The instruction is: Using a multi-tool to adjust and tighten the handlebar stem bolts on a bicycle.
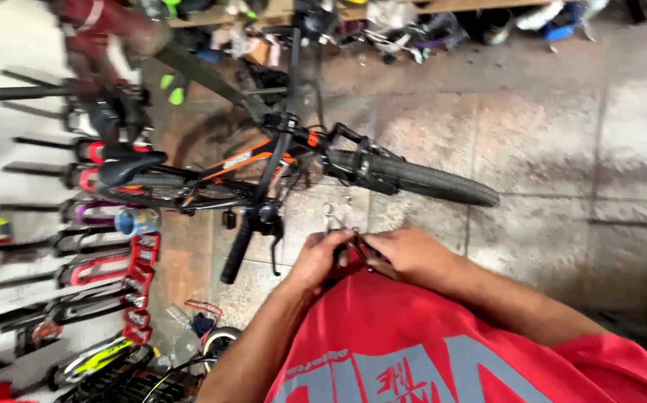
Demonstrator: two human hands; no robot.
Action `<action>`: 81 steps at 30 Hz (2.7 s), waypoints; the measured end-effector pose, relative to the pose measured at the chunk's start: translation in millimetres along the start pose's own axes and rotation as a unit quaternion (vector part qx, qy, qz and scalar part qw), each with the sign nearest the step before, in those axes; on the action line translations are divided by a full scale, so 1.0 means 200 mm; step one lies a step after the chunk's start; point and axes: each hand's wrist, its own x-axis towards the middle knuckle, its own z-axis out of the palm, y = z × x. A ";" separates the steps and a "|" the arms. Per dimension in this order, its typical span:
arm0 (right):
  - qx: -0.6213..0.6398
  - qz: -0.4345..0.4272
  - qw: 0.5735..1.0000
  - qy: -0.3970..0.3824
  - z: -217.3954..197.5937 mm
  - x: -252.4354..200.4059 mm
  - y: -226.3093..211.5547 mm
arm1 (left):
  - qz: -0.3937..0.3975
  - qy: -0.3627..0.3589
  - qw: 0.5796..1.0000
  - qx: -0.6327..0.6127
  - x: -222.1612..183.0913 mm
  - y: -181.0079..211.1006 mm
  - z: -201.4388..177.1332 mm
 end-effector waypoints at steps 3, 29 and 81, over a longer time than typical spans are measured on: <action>0.009 -0.046 0.995 0.087 0.09 0.04 0.06 | 0.036 0.004 0.999 0.021 0.02 0.02 -0.03; 0.555 0.142 0.788 0.226 0.21 0.34 0.36 | 0.003 -0.143 0.970 0.195 -0.10 0.23 -0.01; 0.643 0.328 0.673 0.163 0.05 0.29 0.11 | 0.208 -0.059 0.976 0.015 -0.03 0.23 0.11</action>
